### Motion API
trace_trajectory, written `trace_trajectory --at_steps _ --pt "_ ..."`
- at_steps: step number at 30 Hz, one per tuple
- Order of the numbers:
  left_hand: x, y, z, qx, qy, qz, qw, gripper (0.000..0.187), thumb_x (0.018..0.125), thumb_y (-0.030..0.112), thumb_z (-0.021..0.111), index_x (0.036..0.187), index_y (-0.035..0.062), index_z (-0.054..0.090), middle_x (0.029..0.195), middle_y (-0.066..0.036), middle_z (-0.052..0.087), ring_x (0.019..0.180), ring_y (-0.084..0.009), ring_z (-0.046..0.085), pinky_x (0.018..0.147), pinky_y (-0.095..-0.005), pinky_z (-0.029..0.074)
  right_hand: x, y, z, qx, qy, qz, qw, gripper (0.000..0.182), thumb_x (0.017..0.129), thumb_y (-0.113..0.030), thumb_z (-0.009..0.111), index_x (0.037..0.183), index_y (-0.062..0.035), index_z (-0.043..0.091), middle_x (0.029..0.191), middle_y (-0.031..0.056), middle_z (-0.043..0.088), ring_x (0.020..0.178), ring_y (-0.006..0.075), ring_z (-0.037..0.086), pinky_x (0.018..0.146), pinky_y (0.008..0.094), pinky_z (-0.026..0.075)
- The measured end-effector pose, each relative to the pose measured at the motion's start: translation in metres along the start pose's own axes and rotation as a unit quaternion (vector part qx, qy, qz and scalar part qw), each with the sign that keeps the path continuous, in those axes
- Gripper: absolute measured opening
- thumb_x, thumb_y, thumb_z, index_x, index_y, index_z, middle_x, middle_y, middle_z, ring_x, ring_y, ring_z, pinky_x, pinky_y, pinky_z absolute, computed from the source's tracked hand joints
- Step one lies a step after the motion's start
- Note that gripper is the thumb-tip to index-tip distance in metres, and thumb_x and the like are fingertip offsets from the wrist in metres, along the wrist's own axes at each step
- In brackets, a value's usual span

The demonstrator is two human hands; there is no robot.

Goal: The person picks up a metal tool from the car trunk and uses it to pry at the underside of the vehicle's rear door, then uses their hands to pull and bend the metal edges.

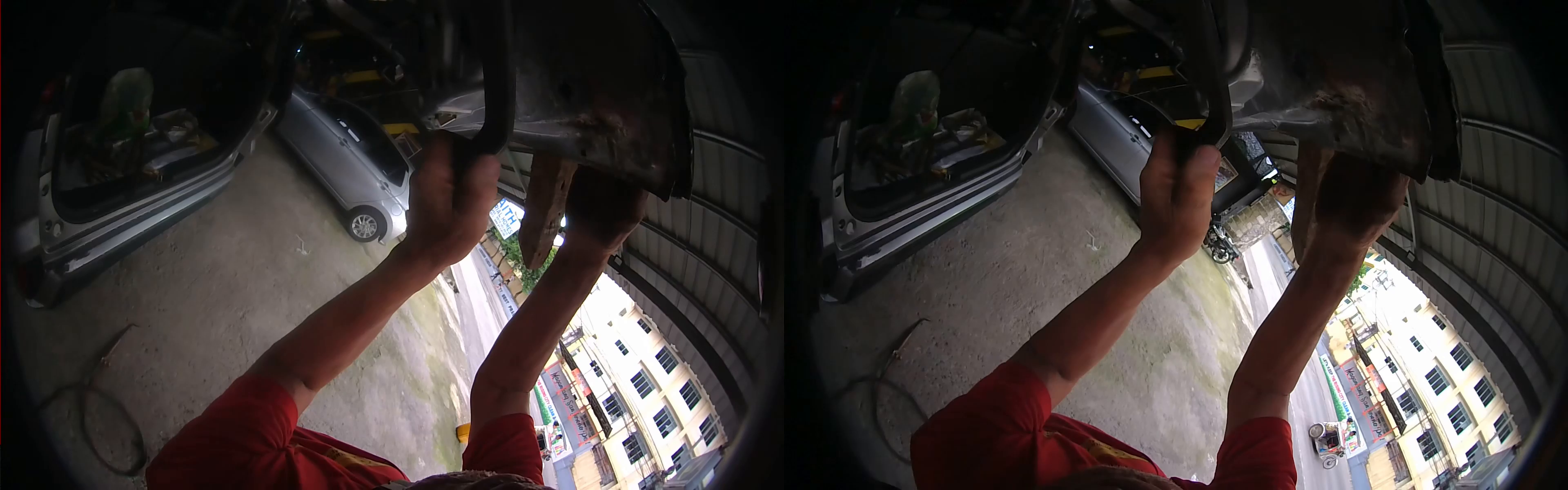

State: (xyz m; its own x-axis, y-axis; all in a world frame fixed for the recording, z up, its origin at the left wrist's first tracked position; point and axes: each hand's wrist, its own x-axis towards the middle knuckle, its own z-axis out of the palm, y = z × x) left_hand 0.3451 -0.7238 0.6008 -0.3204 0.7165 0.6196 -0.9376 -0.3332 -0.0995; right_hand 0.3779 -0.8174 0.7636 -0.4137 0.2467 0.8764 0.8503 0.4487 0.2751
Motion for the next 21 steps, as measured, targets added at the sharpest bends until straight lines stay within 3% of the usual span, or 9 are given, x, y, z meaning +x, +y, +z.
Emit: trace_trajectory --at_steps 1,2,4,5,13,17,21 --pt "0.000 0.001 0.001 0.013 0.003 0.000 1.000 0.034 0.094 0.031 0.054 0.113 0.0032 0.050 0.076 0.004 0.050 0.065 -0.0031 0.042 0.057 -0.0216 0.038 0.002 -0.005 0.006 0.350 0.027 0.123 0.928 0.045 0.099 -0.026 0.047 0.137 -0.0012 0.042 0.137 0.0122 0.051 0.126 0.0230 0.050 0.110 0.0394 0.035" --pt "-0.001 0.001 0.002 0.026 0.006 -0.001 1.000 0.033 0.095 0.031 0.054 0.112 0.0024 0.051 0.079 0.003 0.053 0.069 -0.0045 0.044 0.061 -0.0231 0.040 0.003 0.000 0.003 0.350 0.026 0.124 0.928 0.045 0.099 -0.026 0.047 0.137 -0.0012 0.042 0.137 0.0122 0.051 0.126 0.0230 0.050 0.110 0.0394 0.035" --pt "-0.002 0.000 -0.001 0.043 0.002 -0.014 0.999 0.032 0.096 0.030 0.054 0.111 0.0018 0.052 0.080 0.002 0.054 0.072 -0.0056 0.046 0.063 -0.0243 0.041 0.005 0.013 -0.007 0.053 0.009 0.059 0.997 0.046 0.100 -0.027 0.045 0.138 -0.0018 0.040 0.137 0.0123 0.050 0.125 0.0211 0.050 0.109 0.0393 0.036" --pt "-0.002 0.000 -0.003 0.059 -0.002 -0.023 0.998 0.031 0.096 0.029 0.054 0.109 0.0012 0.052 0.081 0.001 0.055 0.074 -0.0068 0.047 0.066 -0.0256 0.042 0.004 0.015 -0.008 0.052 0.007 0.062 0.997 0.046 0.100 -0.027 0.045 0.138 -0.0018 0.040 0.137 0.0123 0.050 0.125 0.0211 0.050 0.109 0.0393 0.036" --pt "-0.008 -0.009 -0.012 0.081 -0.002 -0.065 0.995 0.025 0.096 0.026 0.054 0.102 0.0018 0.054 0.076 0.002 0.053 0.068 -0.0045 0.045 0.059 -0.0247 0.040 0.004 0.016 -0.028 0.309 0.022 0.176 0.934 0.042 0.098 -0.026 0.047 0.134 -0.0043 0.045 0.134 0.0106 0.053 0.123 0.0203 0.052 0.108 0.0375 0.038" --pt "-0.013 -0.001 -0.014 0.052 -0.007 -0.109 0.993 0.023 0.096 0.025 0.054 0.102 0.0028 0.053 0.078 0.002 0.052 0.071 -0.0037 0.044 0.062 -0.0236 0.040 0.001 0.015 -0.026 0.428 0.032 0.226 0.874 0.041 0.097 -0.025 0.048 0.132 -0.0055 0.048 0.133 0.0098 0.054 0.122 0.0199 0.053 0.107 0.0365 0.038" --pt "-0.012 0.008 -0.014 0.042 -0.004 -0.070 0.997 0.023 0.096 0.024 0.054 0.106 0.0030 0.053 0.084 0.002 0.052 0.076 -0.0036 0.044 0.067 -0.0230 0.040 0.005 0.014 -0.024 0.545 0.036 0.265 0.795 0.039 0.095 -0.024 0.049 0.130 -0.0068 0.050 0.131 0.0089 0.056 0.120 0.0195 0.054 0.106 0.0356 0.039"
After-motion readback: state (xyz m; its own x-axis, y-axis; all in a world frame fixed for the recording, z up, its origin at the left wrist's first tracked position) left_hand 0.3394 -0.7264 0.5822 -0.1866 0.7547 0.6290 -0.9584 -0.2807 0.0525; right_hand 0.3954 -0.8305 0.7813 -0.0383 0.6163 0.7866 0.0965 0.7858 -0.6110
